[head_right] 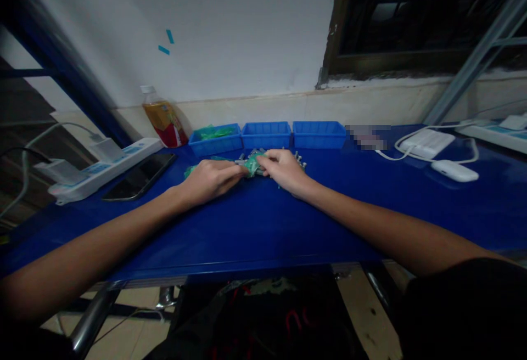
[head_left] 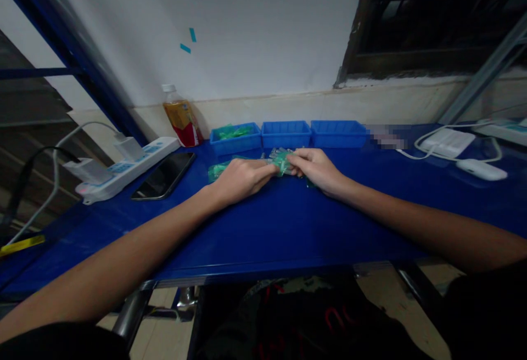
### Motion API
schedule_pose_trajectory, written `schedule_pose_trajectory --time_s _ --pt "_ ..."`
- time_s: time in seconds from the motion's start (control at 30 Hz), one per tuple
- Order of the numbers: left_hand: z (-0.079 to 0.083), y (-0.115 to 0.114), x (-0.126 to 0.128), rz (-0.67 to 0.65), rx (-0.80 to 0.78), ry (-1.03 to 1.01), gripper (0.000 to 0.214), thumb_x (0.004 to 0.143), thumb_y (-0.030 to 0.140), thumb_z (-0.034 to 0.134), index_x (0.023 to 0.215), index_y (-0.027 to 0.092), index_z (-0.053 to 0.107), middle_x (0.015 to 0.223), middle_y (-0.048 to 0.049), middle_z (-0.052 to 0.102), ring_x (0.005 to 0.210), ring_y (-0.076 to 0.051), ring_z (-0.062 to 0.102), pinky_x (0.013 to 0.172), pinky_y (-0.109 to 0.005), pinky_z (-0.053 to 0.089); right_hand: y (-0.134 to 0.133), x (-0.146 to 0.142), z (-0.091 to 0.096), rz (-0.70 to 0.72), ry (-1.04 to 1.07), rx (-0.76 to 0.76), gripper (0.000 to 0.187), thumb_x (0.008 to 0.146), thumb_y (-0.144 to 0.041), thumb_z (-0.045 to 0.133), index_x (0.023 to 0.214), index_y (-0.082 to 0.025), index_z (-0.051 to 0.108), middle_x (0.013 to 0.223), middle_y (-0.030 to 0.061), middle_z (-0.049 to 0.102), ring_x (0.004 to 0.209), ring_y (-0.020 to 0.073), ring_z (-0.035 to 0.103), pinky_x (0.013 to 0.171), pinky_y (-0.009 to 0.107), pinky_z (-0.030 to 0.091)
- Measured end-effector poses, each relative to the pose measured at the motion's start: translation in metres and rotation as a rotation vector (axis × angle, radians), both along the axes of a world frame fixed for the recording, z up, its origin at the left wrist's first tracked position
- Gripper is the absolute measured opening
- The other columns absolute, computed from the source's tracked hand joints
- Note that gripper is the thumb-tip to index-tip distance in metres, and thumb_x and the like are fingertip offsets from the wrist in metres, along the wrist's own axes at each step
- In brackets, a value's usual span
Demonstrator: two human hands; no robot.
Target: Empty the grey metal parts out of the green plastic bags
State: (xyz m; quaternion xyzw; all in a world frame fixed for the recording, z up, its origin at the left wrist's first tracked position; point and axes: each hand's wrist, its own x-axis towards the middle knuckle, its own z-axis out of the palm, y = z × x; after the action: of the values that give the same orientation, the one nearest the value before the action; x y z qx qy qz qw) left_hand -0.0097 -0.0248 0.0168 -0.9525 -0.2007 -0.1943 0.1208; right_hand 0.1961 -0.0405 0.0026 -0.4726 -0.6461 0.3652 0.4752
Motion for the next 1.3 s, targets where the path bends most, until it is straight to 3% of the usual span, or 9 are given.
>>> schedule_pose_trajectory --time_s 0.1,0.23,0.4,0.5,0.67,0.77,1.03,1.2,1.3 --pt "0.004 -0.005 0.003 0.026 -0.171 -0.113 0.027 0.092 0.031 0.04 0.103 0.016 0.06 0.095 -0.0075 0.063 0.083 -0.015 0.059 0.075 -0.029 0.047 -0.005 0.0 -0.002 -0.018 -0.114 0.222 0.019 0.082 -0.032 0.053 0.081 -0.016 0.063 0.064 0.0011 0.063 0.057 0.013 0.056 0.056 0.027 0.042" --pt "0.008 -0.005 0.006 0.195 -0.607 -0.446 0.045 0.092 0.048 0.032 0.088 0.014 0.06 0.084 -0.0068 0.065 0.077 -0.016 0.06 0.073 -0.032 0.049 -0.014 0.0 0.0 0.003 -0.384 0.564 0.021 0.084 -0.027 0.051 0.092 -0.02 0.069 0.086 0.0046 0.07 0.074 0.0165 0.062 0.07 0.031 0.045" --pt "0.009 -0.003 0.007 0.123 -1.091 -0.696 0.047 0.088 0.054 0.037 0.08 0.013 0.058 0.075 -0.007 0.062 0.069 -0.015 0.061 0.062 -0.027 0.05 -0.017 0.001 0.001 0.049 -0.429 0.627 0.023 0.083 -0.023 0.051 0.095 -0.021 0.07 0.09 0.0056 0.07 0.08 0.0176 0.063 0.075 0.033 0.046" --pt "0.009 -0.004 0.005 0.095 -1.0 -0.695 0.032 0.087 0.043 0.046 0.087 0.014 0.057 0.073 -0.0036 0.061 0.067 -0.013 0.059 0.061 -0.026 0.049 -0.017 -0.001 0.004 0.023 -0.34 0.525 0.025 0.079 -0.022 0.054 0.099 -0.02 0.069 0.09 0.0057 0.069 0.078 0.0174 0.061 0.075 0.034 0.047" --pt "0.008 -0.008 0.0 0.014 -0.279 -0.365 0.027 0.087 0.024 0.046 0.111 0.016 0.057 0.094 -0.0074 0.06 0.085 -0.016 0.057 0.075 -0.03 0.048 -0.019 -0.008 0.01 0.104 -0.02 0.204 0.029 0.083 -0.042 0.051 0.082 -0.018 0.067 0.085 0.0045 0.066 0.078 0.0161 0.058 0.07 0.03 0.045" --pt "0.008 -0.011 -0.001 -0.052 -0.024 -0.16 0.034 0.088 0.019 0.045 0.121 0.019 0.052 0.107 -0.0102 0.055 0.094 -0.017 0.053 0.08 -0.031 0.047 -0.016 -0.011 0.009 0.048 0.068 0.085 0.04 0.083 -0.051 0.048 0.069 -0.017 0.062 0.068 0.002 0.06 0.063 0.0136 0.052 0.059 0.027 0.04" --pt "0.004 -0.012 0.001 0.023 -0.01 -0.146 0.032 0.081 0.008 0.035 0.109 0.013 0.05 0.083 -0.0049 0.051 0.075 -0.015 0.049 0.067 -0.028 0.044 -0.006 -0.004 0.007 -0.023 0.083 0.169 0.03 0.081 -0.043 0.055 0.083 -0.014 0.063 0.064 0.0006 0.058 0.056 0.011 0.05 0.052 0.025 0.036" --pt "0.002 -0.01 0.002 0.021 -0.05 -0.046 0.032 0.077 0.006 0.038 0.104 0.015 0.053 0.085 -0.0046 0.054 0.075 -0.016 0.051 0.069 -0.028 0.044 -0.01 -0.002 0.007 -0.04 -0.092 0.283 0.031 0.086 -0.037 0.049 0.098 -0.014 0.066 0.061 0.0004 0.06 0.056 0.0126 0.053 0.052 0.026 0.039" --pt "0.005 -0.011 0.003 0.029 -0.159 -0.147 0.029 0.076 0.007 0.038 0.099 0.015 0.055 0.085 -0.0041 0.056 0.076 -0.015 0.053 0.071 -0.028 0.043 -0.013 -0.001 0.005 -0.037 -0.287 0.413 0.027 0.087 -0.032 0.049 0.102 -0.017 0.067 0.076 0.0034 0.068 0.062 0.0145 0.059 0.059 0.028 0.044"
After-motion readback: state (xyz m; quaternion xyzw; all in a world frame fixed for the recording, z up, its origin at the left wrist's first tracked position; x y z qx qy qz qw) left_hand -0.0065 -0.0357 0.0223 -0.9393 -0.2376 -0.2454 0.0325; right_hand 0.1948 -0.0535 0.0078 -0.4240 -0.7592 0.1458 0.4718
